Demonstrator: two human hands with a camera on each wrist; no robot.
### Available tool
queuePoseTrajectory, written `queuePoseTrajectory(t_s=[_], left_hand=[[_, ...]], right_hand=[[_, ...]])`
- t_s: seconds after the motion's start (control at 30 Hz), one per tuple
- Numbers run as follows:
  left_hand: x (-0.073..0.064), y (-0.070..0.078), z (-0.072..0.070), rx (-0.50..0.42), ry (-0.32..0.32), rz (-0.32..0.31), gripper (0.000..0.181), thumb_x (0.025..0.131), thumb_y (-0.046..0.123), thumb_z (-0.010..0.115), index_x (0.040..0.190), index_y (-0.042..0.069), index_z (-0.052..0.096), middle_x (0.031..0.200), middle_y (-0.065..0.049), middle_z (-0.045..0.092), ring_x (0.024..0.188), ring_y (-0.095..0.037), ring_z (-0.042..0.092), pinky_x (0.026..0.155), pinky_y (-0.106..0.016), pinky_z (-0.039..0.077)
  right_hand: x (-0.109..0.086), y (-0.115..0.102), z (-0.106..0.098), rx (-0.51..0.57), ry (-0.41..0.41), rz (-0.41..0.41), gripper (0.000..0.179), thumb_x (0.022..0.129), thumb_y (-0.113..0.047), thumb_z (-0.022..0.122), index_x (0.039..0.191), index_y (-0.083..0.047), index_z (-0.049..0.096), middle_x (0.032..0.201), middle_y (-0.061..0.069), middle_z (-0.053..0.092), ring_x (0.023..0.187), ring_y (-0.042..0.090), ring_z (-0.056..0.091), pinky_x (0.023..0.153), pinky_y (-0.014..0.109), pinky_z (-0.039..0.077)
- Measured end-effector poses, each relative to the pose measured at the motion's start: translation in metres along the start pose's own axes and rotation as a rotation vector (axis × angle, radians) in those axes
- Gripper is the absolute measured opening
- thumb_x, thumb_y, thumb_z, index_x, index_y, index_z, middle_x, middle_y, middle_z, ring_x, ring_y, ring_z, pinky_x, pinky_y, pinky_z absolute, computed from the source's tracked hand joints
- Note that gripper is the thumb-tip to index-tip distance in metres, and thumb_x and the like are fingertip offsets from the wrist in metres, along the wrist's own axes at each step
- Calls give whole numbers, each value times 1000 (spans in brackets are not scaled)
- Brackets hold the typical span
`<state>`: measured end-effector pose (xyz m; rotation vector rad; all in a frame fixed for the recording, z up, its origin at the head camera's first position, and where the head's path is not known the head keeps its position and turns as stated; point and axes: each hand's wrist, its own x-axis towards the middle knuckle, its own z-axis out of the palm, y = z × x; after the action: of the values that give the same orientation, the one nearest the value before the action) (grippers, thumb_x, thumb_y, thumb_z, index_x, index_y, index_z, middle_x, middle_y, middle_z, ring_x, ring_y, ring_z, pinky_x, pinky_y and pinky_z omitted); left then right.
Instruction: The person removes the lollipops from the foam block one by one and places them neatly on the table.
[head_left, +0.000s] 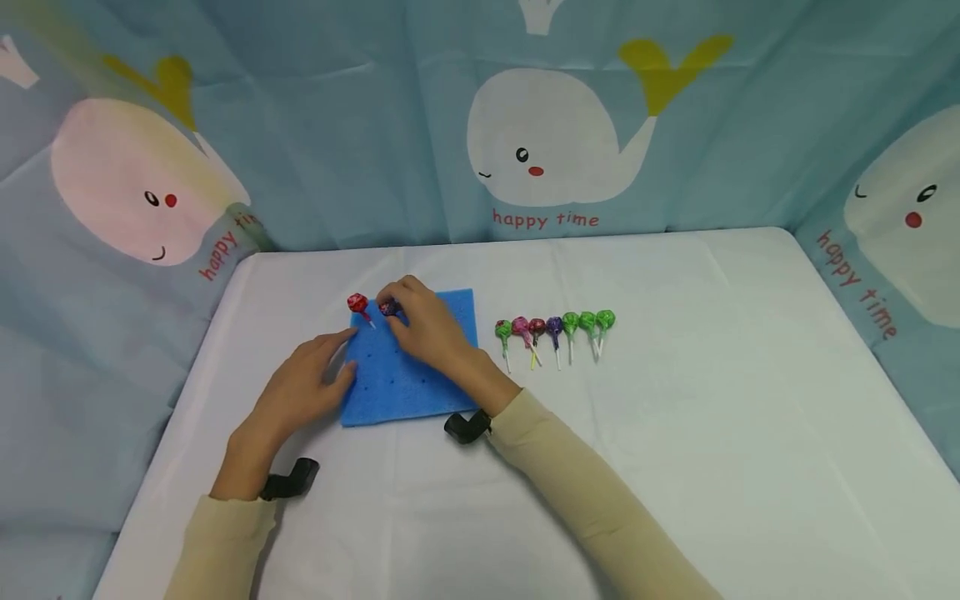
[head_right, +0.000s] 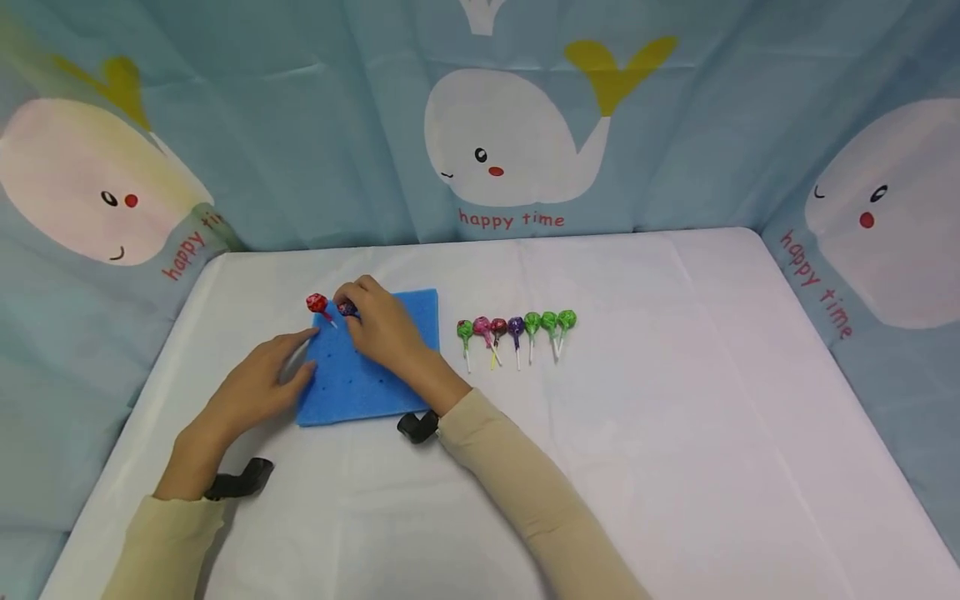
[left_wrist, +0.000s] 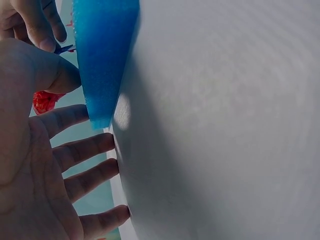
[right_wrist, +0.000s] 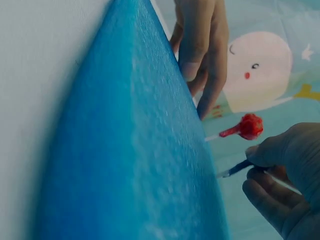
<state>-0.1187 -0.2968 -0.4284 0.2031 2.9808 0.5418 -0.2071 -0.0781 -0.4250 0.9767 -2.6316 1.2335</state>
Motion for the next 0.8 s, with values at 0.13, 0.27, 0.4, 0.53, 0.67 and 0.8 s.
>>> queuePoseTrajectory(t_s=[0.13, 0.27, 0.4, 0.53, 0.67, 0.8], left_hand=[[1, -1, 1, 12, 2, -7, 60, 106, 31, 56, 160, 9, 44, 160, -26, 49, 148, -51, 45, 119, -73, 38], [-1, -3, 1, 11, 4, -18, 59, 106, 30, 56, 160, 8, 44, 160, -26, 48, 148, -51, 44, 119, -73, 38], [1, -2, 2, 5, 7, -8, 60, 106, 30, 55, 161, 9, 43, 160, -26, 48, 148, -51, 45, 119, -73, 38], [2, -1, 2, 6, 8, -3, 60, 106, 31, 55, 161, 8, 44, 160, -26, 49, 148, -51, 45, 119, -73, 38], [1, -1, 1, 7, 1, -8, 59, 106, 30, 55, 160, 7, 44, 160, -27, 48, 148, -52, 44, 120, -73, 37], [1, -1, 2, 9, -6, -15, 60, 107, 30, 54, 161, 7, 43, 161, -27, 47, 149, -51, 44, 120, -73, 37]], right_hand=[[2, 1, -2, 0, 15, -3, 27, 101, -11, 71, 128, -10, 69, 126, 6, 70, 113, 17, 74, 100, 27, 61], [2, 0, -1, 0, 44, -29, 27, 101, -12, 70, 128, -10, 70, 126, 6, 70, 114, 16, 75, 100, 26, 61], [2, -1, -3, -2, 96, -60, 25, 102, -10, 70, 127, -9, 70, 125, 6, 69, 113, 17, 75, 98, 26, 62], [1, -3, -5, -5, 112, -74, 25, 101, -10, 70, 126, -8, 70, 124, 8, 68, 112, 17, 75, 97, 26, 62], [0, -4, -7, -4, 111, -78, 24, 100, -11, 71, 125, -8, 69, 122, 9, 67, 109, 18, 74, 96, 27, 63], [-3, -7, -13, 25, 124, -67, 25, 99, -13, 73, 123, -7, 69, 120, 10, 68, 107, 19, 74, 97, 24, 62]])
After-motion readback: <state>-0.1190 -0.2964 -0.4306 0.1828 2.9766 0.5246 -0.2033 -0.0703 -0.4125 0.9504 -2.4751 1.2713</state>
